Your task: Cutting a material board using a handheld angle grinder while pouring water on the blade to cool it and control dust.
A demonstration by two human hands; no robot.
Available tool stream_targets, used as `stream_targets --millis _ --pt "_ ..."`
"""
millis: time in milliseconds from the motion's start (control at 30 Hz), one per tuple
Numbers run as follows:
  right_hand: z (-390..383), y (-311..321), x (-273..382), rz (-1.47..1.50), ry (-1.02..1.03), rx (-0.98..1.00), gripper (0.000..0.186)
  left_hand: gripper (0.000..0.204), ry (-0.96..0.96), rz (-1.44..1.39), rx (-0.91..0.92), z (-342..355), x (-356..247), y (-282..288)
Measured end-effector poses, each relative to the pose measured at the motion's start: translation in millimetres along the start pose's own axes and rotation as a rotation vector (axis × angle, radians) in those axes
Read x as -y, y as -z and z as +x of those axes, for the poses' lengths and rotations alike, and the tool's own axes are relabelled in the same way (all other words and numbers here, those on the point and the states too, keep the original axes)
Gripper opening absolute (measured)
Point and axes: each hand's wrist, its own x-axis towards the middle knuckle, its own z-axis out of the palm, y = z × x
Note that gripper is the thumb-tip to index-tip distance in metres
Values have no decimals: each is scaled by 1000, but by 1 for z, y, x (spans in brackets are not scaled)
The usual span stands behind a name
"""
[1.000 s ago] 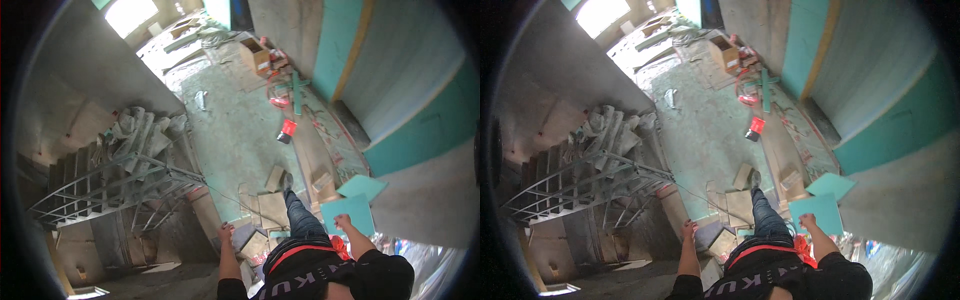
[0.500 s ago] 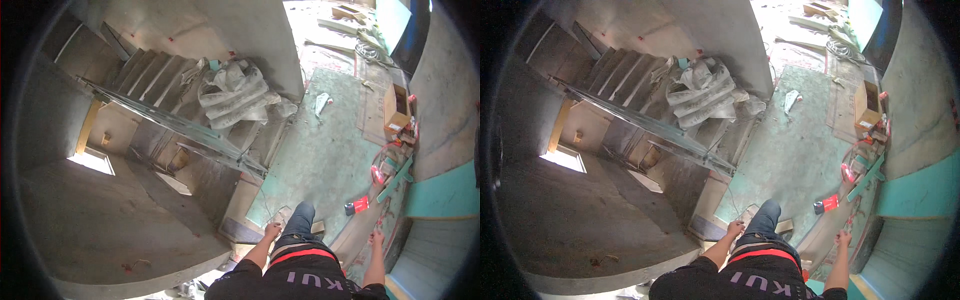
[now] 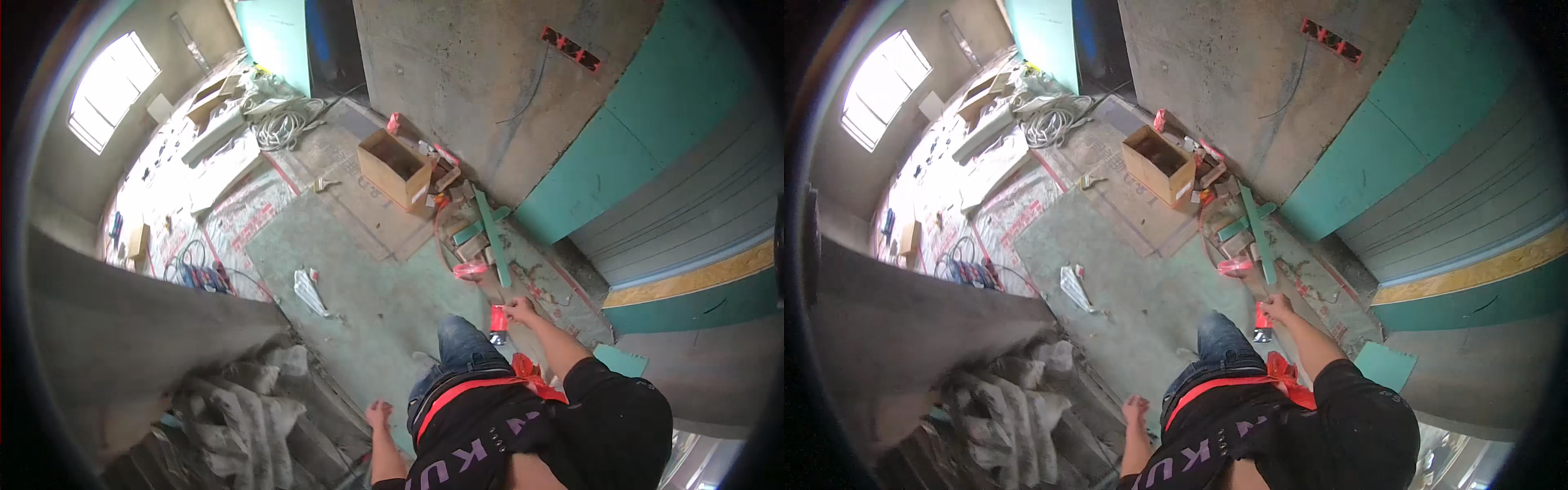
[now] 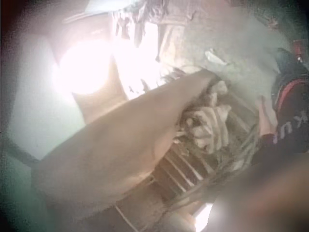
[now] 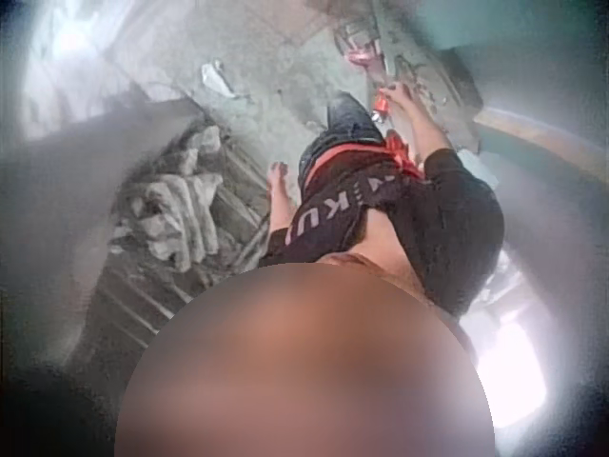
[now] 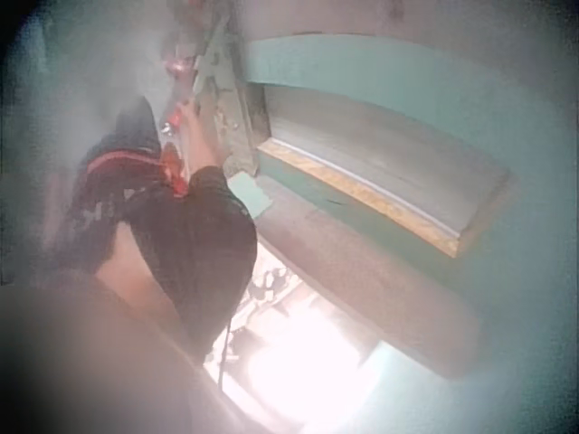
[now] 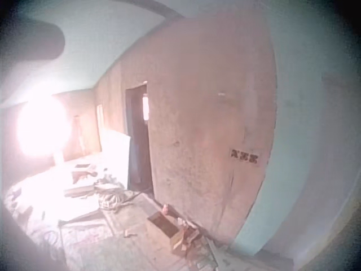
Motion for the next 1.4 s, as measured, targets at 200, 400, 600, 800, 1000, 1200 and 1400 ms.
stream_targets --millis 200,400,600,800,1000,1200,1400 --pt "102 -85 54 159 -370 64 24 31 -354 7 -90 226 -303 30" --pt "304 -168 130 29 -594 80 32 31 -308 -150 -163 339 -494 -37" --pt "488 -348 580 77 -87 193 20 26 -211 94 -283 374 -533 -38" --pt "608 -466 939 159 290 299 20 29 241 -86 -442 473 -608 -23" --pt "735 -570 1033 169 211 359 13 38 172 334 -335 659 -771 40" --pt "676 -717 1117 -335 -112 546 13 37 -316 -238 -439 766 -1072 128" --pt "794 -847 1217 -464 391 637 16 35 -453 -194 -403 853 -1281 210"
